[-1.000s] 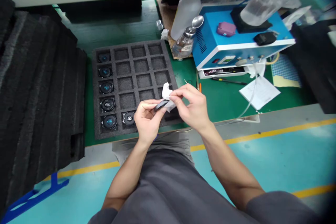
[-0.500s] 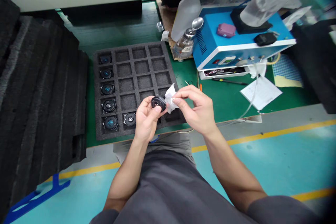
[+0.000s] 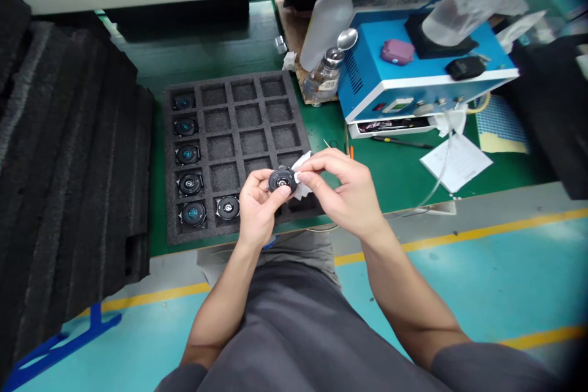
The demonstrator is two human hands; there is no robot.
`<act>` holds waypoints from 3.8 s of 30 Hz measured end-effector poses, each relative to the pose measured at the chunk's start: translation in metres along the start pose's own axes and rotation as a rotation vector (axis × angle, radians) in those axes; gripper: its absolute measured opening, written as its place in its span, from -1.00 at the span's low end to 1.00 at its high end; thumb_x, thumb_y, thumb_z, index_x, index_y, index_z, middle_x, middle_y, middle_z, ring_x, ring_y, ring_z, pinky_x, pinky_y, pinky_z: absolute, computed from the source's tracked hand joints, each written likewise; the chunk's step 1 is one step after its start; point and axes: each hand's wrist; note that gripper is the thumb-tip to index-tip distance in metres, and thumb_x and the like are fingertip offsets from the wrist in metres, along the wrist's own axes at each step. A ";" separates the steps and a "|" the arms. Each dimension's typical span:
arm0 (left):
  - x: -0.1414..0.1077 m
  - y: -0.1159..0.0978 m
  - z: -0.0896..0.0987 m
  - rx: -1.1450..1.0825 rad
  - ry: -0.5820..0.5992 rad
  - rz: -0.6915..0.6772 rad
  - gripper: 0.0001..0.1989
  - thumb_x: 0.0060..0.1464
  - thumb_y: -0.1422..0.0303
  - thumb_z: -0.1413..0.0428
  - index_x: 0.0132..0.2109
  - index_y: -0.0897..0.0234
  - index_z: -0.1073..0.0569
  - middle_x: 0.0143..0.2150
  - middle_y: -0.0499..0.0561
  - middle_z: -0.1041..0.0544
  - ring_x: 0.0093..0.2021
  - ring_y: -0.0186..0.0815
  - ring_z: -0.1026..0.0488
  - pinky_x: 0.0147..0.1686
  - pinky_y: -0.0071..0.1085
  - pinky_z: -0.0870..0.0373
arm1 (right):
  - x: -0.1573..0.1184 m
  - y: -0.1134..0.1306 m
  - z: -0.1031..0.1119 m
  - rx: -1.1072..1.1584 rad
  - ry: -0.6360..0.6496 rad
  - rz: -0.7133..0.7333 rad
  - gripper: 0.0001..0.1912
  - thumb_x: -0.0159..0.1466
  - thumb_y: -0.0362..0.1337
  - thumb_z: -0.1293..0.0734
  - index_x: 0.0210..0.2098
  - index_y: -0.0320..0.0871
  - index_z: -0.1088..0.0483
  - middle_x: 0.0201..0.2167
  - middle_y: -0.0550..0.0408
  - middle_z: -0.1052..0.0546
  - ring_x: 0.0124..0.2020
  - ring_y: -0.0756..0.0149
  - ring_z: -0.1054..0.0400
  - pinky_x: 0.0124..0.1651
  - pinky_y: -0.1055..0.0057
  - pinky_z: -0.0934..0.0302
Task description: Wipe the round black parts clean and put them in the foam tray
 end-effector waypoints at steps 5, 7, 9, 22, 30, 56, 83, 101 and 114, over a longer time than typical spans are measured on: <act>0.001 0.004 0.002 0.019 0.024 -0.019 -0.57 -0.09 0.37 -0.44 -0.10 0.23 -0.45 -0.24 -0.05 -0.61 -0.27 -0.42 -0.56 -0.18 -0.47 -0.55 | -0.002 -0.004 -0.002 -0.032 -0.038 -0.028 -0.90 0.35 -0.29 -0.36 -0.32 -0.06 -0.48 -0.32 0.10 -0.58 -0.24 0.23 -0.44 -0.12 0.22 -0.33; 0.002 0.004 0.004 0.024 0.055 -0.030 -0.53 -0.08 0.39 -0.44 -0.02 0.21 -0.47 -0.17 -0.01 -0.63 -0.20 -0.38 -0.58 -0.11 -0.44 -0.55 | -0.002 -0.005 -0.003 -0.025 -0.051 -0.046 -0.92 0.34 -0.29 -0.36 -0.30 -0.07 -0.48 -0.30 0.10 -0.58 -0.25 0.25 -0.44 -0.14 0.23 -0.33; 0.002 0.005 0.005 0.039 0.083 -0.032 -0.46 -0.06 0.39 -0.43 0.08 0.18 -0.47 -0.09 0.04 -0.64 -0.11 -0.32 -0.60 -0.03 -0.39 -0.55 | -0.002 -0.005 -0.004 -0.019 -0.068 -0.068 -0.93 0.34 -0.29 -0.35 -0.30 -0.07 -0.48 -0.30 0.09 -0.59 -0.25 0.26 -0.44 -0.14 0.24 -0.33; 0.003 0.007 0.008 0.041 0.086 -0.023 -0.45 -0.05 0.42 -0.40 0.12 0.18 -0.51 0.08 0.13 -0.61 0.09 -0.18 -0.57 0.11 -0.26 -0.53 | -0.005 -0.014 -0.007 -0.073 -0.072 -0.072 -0.92 0.33 -0.33 -0.35 -0.32 -0.07 -0.46 -0.34 0.11 -0.56 -0.27 0.26 -0.41 -0.17 0.26 -0.31; 0.004 0.008 0.010 0.042 0.054 -0.033 -0.46 -0.04 0.43 -0.38 0.12 0.18 -0.51 0.07 0.12 -0.61 0.07 -0.22 -0.57 0.04 -0.36 -0.52 | -0.007 -0.018 -0.019 -0.234 0.031 0.032 -0.88 0.37 -0.30 -0.31 -0.31 -0.07 -0.46 -0.33 0.07 -0.54 -0.26 0.21 -0.35 -0.17 0.23 -0.26; 0.013 -0.003 -0.012 0.023 -0.164 -0.091 -0.49 -0.16 0.42 -0.46 0.00 0.25 -0.55 -0.06 0.07 -0.64 -0.05 -0.29 -0.59 -0.06 -0.46 -0.51 | 0.045 -0.086 0.031 -0.804 0.170 -0.629 -0.74 0.37 -0.17 -0.29 -0.12 -0.11 -0.59 -0.10 -0.10 -0.65 -0.06 0.09 -0.53 -0.06 0.28 -0.33; 0.014 0.003 -0.005 0.055 -0.163 -0.097 -0.34 -0.19 0.41 -0.48 0.10 0.22 -0.45 0.06 0.12 -0.60 0.08 -0.16 -0.57 0.13 -0.27 -0.45 | 0.007 -0.092 0.059 -0.403 -0.113 -0.411 -0.71 0.30 -0.29 -0.25 -0.01 -0.19 -0.42 -0.27 -0.03 -0.61 -0.26 0.16 -0.49 -0.15 0.27 -0.32; 0.011 0.004 -0.005 0.080 -0.121 -0.128 -0.30 -0.21 0.41 -0.49 0.11 0.19 -0.46 0.08 0.11 -0.60 0.06 -0.19 -0.58 0.12 -0.31 -0.47 | -0.020 -0.010 0.007 -0.174 0.271 -0.133 -0.53 0.37 -0.38 -0.27 0.26 -0.11 -0.35 -0.11 0.03 -0.64 -0.13 0.25 -0.51 -0.03 0.30 -0.35; 0.007 0.000 -0.003 0.031 -0.119 -0.067 -0.50 -0.05 0.30 -0.42 0.05 0.21 -0.50 0.00 0.10 -0.63 -0.05 -0.21 -0.63 -0.14 -0.38 -0.61 | -0.016 -0.007 0.007 -0.200 -0.049 -0.122 -0.89 0.32 -0.36 -0.32 -0.20 -0.13 -0.51 -0.38 0.13 -0.57 -0.40 0.36 -0.39 -0.30 0.41 -0.26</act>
Point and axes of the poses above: each hand's wrist, its own x-axis towards the middle knuckle, its own z-axis out of the back of the hand, y = z × x
